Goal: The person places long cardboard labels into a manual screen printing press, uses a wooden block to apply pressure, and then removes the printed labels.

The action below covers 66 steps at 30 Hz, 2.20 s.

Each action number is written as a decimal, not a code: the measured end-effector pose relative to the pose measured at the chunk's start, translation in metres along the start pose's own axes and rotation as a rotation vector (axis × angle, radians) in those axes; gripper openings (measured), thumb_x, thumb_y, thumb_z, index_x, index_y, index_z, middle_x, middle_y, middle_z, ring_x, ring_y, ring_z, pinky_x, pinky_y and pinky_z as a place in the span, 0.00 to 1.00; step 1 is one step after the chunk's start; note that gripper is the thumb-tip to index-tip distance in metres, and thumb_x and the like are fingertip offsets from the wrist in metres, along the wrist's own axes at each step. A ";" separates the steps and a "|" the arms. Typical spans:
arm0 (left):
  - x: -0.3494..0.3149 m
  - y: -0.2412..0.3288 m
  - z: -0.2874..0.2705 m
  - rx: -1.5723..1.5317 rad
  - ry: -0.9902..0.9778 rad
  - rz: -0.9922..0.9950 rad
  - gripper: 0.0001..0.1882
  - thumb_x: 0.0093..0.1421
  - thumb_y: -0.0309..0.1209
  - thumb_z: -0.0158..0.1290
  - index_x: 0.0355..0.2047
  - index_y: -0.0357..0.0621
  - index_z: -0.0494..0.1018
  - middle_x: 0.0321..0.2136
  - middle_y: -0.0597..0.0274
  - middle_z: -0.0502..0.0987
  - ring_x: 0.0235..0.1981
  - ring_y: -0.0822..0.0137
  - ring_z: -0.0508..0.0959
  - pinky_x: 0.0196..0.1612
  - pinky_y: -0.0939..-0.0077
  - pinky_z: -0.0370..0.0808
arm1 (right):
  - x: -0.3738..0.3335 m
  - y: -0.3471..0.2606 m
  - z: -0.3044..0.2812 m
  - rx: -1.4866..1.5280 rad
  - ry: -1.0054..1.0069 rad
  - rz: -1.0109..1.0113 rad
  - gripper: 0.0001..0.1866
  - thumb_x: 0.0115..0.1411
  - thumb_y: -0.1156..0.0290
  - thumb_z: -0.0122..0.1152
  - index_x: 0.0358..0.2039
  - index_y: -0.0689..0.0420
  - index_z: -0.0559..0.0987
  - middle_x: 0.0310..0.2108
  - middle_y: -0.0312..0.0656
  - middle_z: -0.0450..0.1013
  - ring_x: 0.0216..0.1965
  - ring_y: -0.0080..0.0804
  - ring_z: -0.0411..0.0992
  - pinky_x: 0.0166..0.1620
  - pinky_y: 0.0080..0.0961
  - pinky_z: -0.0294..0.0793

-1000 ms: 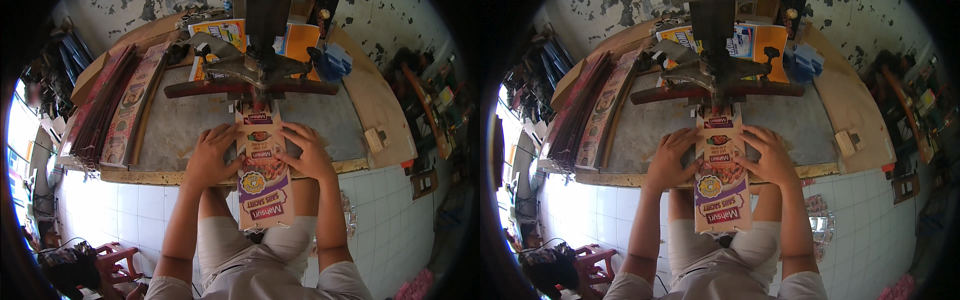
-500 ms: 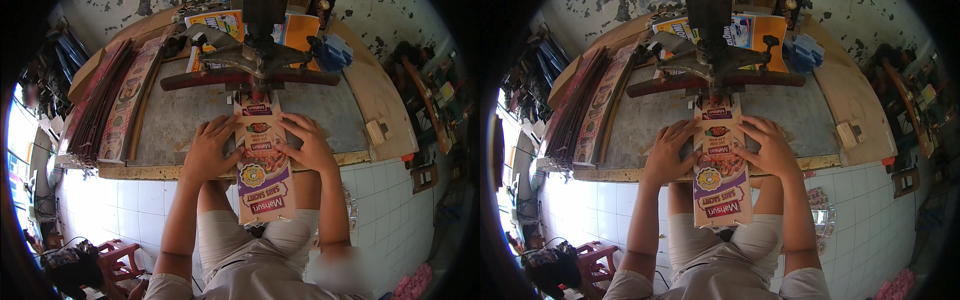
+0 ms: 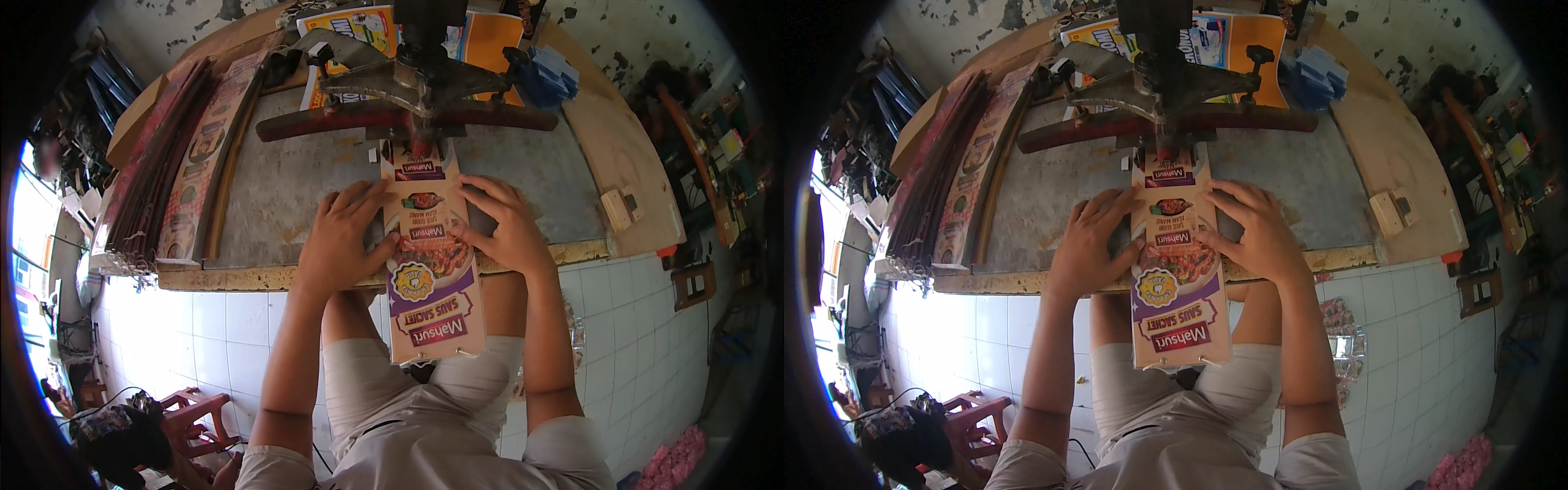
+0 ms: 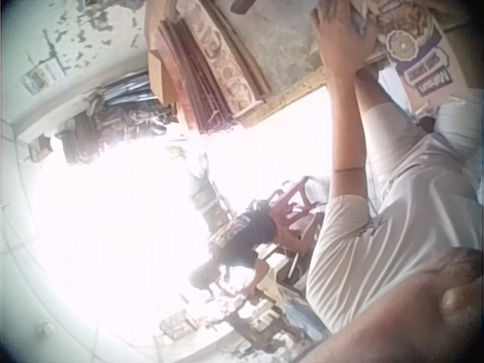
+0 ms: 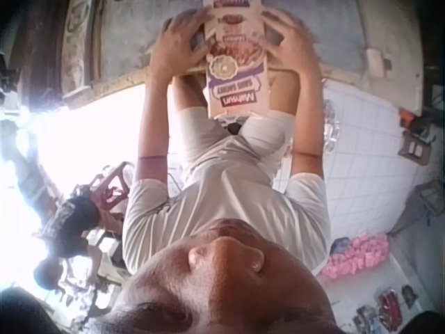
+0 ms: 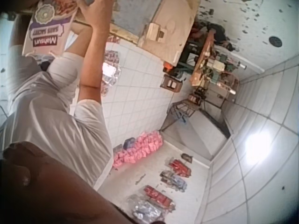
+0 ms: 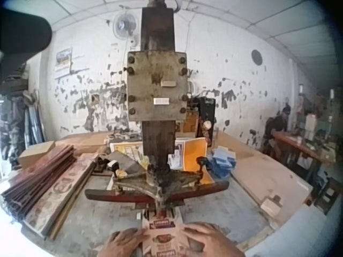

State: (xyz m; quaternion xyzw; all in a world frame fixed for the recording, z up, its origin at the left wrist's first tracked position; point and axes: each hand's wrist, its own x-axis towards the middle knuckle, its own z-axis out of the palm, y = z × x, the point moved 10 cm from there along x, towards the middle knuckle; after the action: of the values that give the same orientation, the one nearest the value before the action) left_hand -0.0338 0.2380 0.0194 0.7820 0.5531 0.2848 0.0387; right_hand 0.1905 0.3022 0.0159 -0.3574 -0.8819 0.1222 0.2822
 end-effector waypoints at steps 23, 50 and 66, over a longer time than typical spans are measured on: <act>-0.002 0.000 0.001 -0.004 0.008 -0.025 0.30 0.65 0.39 0.64 0.66 0.46 0.77 0.72 0.60 0.76 0.74 0.51 0.72 0.76 0.46 0.65 | 0.001 -0.002 0.003 -0.022 -0.014 0.015 0.32 0.66 0.55 0.78 0.66 0.58 0.84 0.72 0.41 0.75 0.71 0.44 0.71 0.74 0.44 0.64; 0.004 0.005 0.008 0.059 -0.071 -0.072 0.32 0.66 0.39 0.63 0.69 0.43 0.74 0.74 0.54 0.73 0.74 0.49 0.70 0.76 0.47 0.62 | -0.005 0.002 0.004 -0.060 0.044 -0.008 0.35 0.68 0.48 0.73 0.68 0.57 0.81 0.71 0.44 0.74 0.72 0.46 0.70 0.73 0.49 0.67; 0.006 0.004 0.008 0.114 -0.147 -0.112 0.32 0.62 0.34 0.62 0.68 0.40 0.76 0.74 0.51 0.74 0.74 0.45 0.70 0.76 0.46 0.62 | -0.009 0.000 -0.001 0.016 0.072 0.008 0.33 0.70 0.49 0.70 0.64 0.63 0.81 0.69 0.44 0.74 0.72 0.42 0.68 0.71 0.46 0.66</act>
State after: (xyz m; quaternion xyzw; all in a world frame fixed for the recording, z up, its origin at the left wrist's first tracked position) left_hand -0.0249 0.2438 0.0172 0.7695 0.6071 0.1920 0.0506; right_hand 0.1962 0.2955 0.0131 -0.3631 -0.8685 0.1174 0.3162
